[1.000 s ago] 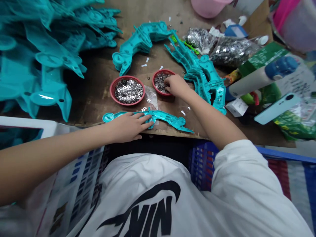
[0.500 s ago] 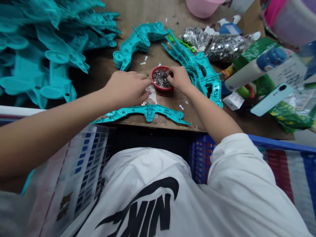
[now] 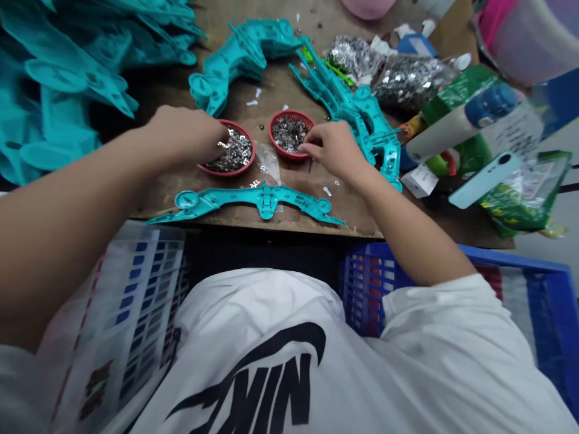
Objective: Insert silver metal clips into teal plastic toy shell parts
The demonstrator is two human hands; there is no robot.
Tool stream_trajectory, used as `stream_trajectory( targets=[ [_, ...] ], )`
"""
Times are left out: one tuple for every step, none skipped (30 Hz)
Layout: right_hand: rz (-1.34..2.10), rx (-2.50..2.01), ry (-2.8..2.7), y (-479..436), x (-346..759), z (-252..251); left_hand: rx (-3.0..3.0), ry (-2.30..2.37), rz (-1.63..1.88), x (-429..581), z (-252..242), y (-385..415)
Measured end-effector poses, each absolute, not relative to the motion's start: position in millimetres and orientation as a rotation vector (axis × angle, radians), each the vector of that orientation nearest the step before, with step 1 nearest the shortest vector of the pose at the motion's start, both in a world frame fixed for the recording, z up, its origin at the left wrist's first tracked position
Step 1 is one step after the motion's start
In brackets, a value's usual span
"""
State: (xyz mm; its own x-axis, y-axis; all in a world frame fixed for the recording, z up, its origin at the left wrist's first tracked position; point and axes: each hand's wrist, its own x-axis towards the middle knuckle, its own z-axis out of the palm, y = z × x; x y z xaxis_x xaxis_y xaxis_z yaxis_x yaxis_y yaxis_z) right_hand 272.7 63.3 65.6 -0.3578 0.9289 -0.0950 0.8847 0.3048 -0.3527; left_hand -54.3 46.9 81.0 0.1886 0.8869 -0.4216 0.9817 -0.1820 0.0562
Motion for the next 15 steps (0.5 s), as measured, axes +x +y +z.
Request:
stream_trajectory(
  targets=[
    [0.624, -1.693, -2.401, 48.0, 274.3, 68.9, 2.142, 1.769, -0.504, -56.5, 82.9, 49.8],
    [0.739, -1.692, -2.373, 33.4, 275.4, 70.1, 2.141, 1.762, -0.566, -57.7, 82.5, 52.3],
    [0.859, -1.700, -2.347, 20.7, 276.2, 69.4, 2.152, 1.752, -0.606, -58.0, 80.1, 54.5],
    [0.969, -1.715, -2.323, 10.6, 276.9, 67.1, 2.170, 1.749, -0.624, -57.9, 76.3, 56.4],
    [1.051, -1.737, -2.307, 3.6, 277.5, 63.6, 2.192, 1.750, -0.625, -57.5, 71.9, 58.2],
    [1.096, -1.760, -2.302, -0.3, 278.4, 59.2, 2.214, 1.753, -0.621, -57.3, 67.4, 59.8],
    [1.102, -1.783, -2.308, -1.4, 279.6, 54.4, 2.231, 1.754, -0.617, -57.5, 63.4, 61.3],
    [1.078, -1.801, -2.324, -0.3, 281.1, 49.6, 2.243, 1.756, -0.612, -58.0, 60.1, 62.7],
    [1.044, -1.808, -2.348, 2.1, 282.7, 44.9, 2.251, 1.761, -0.605, -58.8, 57.7, 63.9],
    [1.015, -1.810, -2.372, 5.1, 284.5, 40.8, 2.252, 1.769, -0.601, -59.9, 56.2, 64.8],
    [1.004, -1.809, -2.391, 7.9, 286.0, 37.3, 2.249, 1.779, -0.597, -60.9, 55.3, 65.5],
    [1.008, -1.811, -2.403, 10.1, 287.3, 34.6, 2.242, 1.793, -0.586, -61.7, 54.9, 65.9],
    [1.026, -1.818, -2.407, 11.5, 288.0, 32.8, 2.233, 1.807, -0.565, -62.2, 54.6, 66.1],
    [1.049, -1.829, -2.406, 12.1, 288.2, 31.7, 2.222, 1.821, -0.535, -62.3, 54.1, 66.1],
    [1.069, -1.848, -2.398, 11.9, 287.8, 31.3, 2.210, 1.832, -0.500, -62.1, 53.4, 65.9]
  ],
)
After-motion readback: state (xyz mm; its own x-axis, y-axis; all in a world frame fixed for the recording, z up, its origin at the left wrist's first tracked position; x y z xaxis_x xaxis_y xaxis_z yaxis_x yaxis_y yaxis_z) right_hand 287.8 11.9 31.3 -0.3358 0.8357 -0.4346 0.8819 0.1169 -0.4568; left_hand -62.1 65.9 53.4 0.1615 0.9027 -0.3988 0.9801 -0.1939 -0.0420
